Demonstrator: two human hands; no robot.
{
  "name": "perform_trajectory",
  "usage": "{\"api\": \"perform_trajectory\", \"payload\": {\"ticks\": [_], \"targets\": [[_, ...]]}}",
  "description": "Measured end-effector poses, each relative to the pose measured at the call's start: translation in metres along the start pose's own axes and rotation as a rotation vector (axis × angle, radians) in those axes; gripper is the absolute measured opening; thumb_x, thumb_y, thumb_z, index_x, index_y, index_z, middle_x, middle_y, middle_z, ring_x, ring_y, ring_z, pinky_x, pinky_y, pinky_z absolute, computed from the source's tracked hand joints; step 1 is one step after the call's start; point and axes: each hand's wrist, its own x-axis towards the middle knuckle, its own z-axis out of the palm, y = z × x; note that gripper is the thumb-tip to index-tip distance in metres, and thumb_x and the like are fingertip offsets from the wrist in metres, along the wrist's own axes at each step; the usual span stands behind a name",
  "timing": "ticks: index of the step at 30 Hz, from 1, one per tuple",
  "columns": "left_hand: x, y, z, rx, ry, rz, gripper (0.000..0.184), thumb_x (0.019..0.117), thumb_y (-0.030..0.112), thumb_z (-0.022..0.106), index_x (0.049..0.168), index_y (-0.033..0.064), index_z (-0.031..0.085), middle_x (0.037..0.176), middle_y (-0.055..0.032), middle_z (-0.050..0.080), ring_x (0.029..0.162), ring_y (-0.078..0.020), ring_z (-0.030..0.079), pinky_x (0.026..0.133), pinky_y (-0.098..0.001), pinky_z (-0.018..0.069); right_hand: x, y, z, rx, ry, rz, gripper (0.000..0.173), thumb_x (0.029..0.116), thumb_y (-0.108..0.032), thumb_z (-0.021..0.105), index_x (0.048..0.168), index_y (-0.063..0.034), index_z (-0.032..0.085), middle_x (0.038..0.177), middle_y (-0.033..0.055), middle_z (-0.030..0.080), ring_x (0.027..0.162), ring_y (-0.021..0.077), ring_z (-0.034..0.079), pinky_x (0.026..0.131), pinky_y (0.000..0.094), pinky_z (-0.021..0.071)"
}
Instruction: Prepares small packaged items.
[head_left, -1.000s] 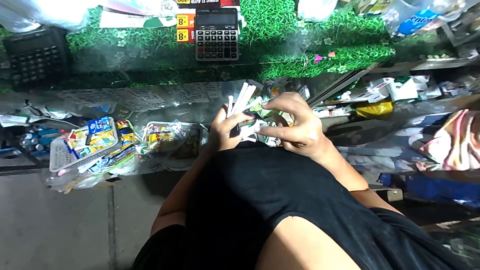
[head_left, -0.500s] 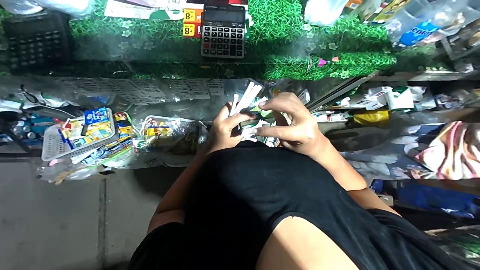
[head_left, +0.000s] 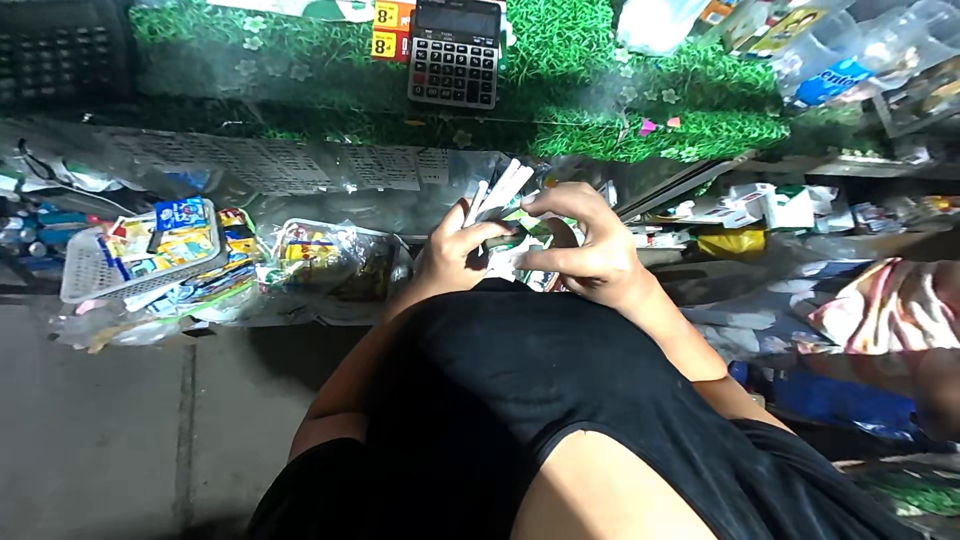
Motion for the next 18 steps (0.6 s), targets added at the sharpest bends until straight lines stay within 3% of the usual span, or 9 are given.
{"api": "perform_trajectory", "payload": {"ticks": [6, 11, 18], "targets": [[-0.0013, -0.0009, -0.0005, 0.013, 0.002, 0.009, 0.012, 0.0818, 0.007, 0.075, 0.092, 0.0018, 0.075, 0.102, -0.0189, 0.066, 0.093, -0.0137, 0.064, 0.086, -0.0207, 0.0522, 0.0039, -0.0024, 0.0028, 0.006, 0.014, 0.031, 0.022, 0.0936, 0.004, 0.063, 0.1, -0.0124, 0.077, 0.127, 0.0187, 0.064, 0.123, 0.0264, 0.058, 0.102, 0.039, 0.0503], [-0.0033, -0.0015, -0.0004, 0.032, 0.009, 0.026, 0.012, 0.0844, 0.012, 0.075, 0.091, 0.0017, 0.075, 0.101, -0.0208, 0.068, 0.095, -0.0177, 0.065, 0.089, -0.0251, 0.0521, 0.0039, -0.0048, 0.0041, 0.037, 0.001, 0.017, 0.016, 0.0923, 0.001, 0.066, 0.093, -0.0114, 0.076, 0.126, 0.018, 0.064, 0.125, 0.0257, 0.056, 0.104, 0.0396, 0.0494], [-0.0024, 0.0007, -0.0037, 0.005, 0.019, 0.017, 0.013, 0.0836, 0.009, 0.074, 0.095, 0.0035, 0.076, 0.1, -0.0176, 0.066, 0.094, -0.0147, 0.061, 0.087, -0.0208, 0.0492, -0.0022, 0.003, 0.0047, -0.089, 0.138, -0.057, 0.012, 0.0938, -0.002, 0.066, 0.091, -0.0111, 0.074, 0.119, 0.0156, 0.068, 0.121, 0.0269, 0.06, 0.107, 0.0443, 0.0461]]}}
